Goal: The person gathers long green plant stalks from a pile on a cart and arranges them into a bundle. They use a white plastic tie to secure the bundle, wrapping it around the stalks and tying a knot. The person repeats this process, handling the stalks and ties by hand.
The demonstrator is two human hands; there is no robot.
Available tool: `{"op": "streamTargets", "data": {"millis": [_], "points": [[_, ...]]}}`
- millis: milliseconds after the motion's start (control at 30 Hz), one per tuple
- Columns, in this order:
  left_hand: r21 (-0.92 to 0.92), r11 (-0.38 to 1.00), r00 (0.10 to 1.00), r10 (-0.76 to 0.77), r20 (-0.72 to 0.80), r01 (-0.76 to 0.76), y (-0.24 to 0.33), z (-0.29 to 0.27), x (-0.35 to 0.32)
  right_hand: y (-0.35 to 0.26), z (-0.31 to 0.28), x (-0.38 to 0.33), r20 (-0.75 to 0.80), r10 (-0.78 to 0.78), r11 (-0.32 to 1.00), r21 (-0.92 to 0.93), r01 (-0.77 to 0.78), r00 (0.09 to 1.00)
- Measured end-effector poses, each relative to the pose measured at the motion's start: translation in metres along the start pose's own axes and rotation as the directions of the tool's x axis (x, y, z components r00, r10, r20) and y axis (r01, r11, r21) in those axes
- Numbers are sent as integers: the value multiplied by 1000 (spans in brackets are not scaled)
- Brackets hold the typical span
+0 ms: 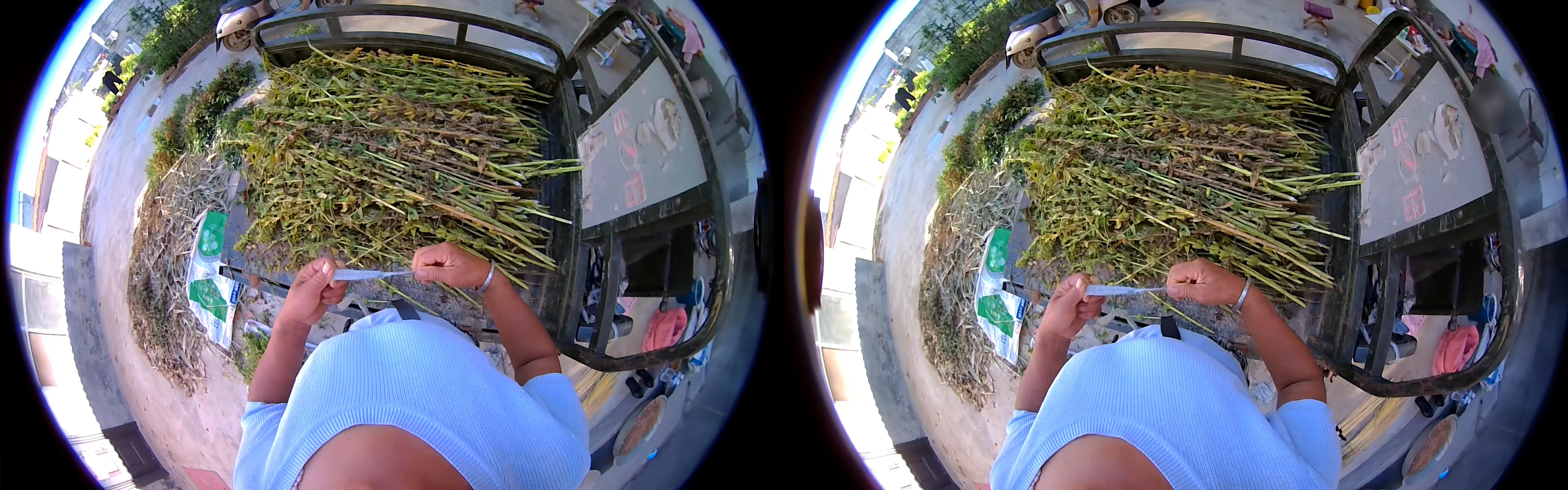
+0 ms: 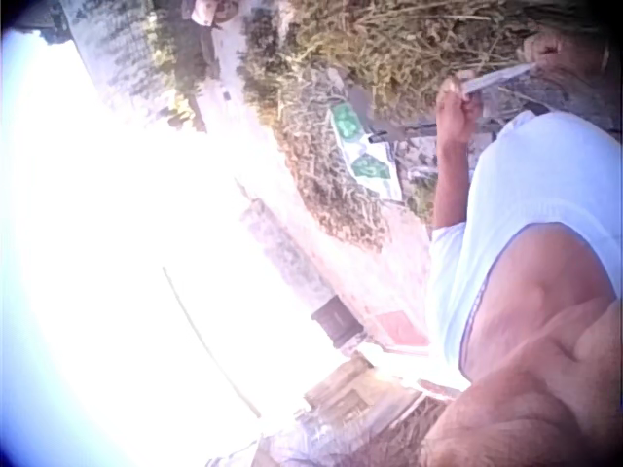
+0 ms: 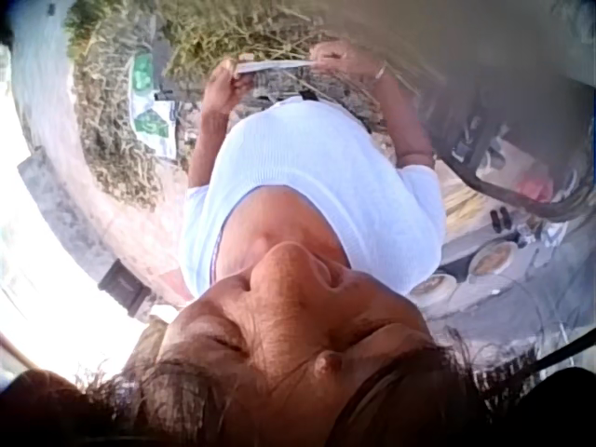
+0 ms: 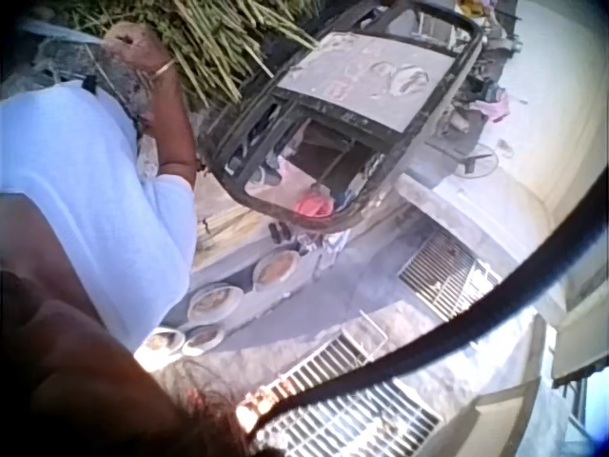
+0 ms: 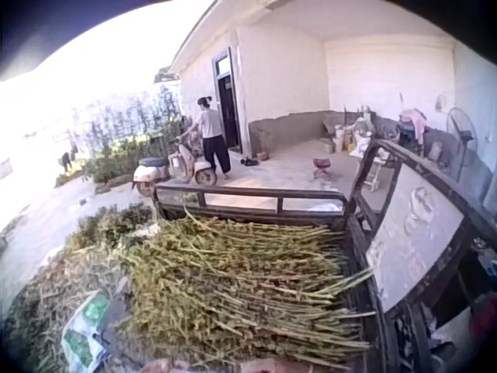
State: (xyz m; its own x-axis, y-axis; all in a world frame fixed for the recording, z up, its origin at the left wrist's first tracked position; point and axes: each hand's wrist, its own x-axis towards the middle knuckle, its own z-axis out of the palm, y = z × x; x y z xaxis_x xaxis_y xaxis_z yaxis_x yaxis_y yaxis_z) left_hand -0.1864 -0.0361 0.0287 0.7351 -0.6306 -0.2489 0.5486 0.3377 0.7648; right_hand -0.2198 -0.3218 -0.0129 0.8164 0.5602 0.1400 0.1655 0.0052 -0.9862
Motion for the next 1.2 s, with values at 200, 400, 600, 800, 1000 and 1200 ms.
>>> {"op": "streamTargets", "data": {"millis": [200, 400, 600, 800, 1000, 1200], "points": [[-518, 855, 953, 136, 271, 25, -29, 20, 20, -2, 25, 19, -427, -42, 274, 865, 421, 903], [-177, 980, 996, -87, 12, 88, -43, 41, 34, 30, -10, 66, -567, 540, 316, 821, 475, 622], [-120, 963, 917, 185, -354, -241, -10, 1, -3, 66, -128, -38, -862, 457, 617, 485, 619, 220], [562, 709, 754, 621, -212, -426, -5, -17, 57, 42, -67, 12, -851, 205, 914, 343, 215, 484], [966, -29, 505, 848, 159, -256, -15, -37, 69, 79, -28, 8, -794, -57, 855, -352, -381, 606], [74, 996, 929, 77, -361, -53, -43, -11, 67, 66, 5, 20, -633, 221, 973, 197, -123, 742]]}}
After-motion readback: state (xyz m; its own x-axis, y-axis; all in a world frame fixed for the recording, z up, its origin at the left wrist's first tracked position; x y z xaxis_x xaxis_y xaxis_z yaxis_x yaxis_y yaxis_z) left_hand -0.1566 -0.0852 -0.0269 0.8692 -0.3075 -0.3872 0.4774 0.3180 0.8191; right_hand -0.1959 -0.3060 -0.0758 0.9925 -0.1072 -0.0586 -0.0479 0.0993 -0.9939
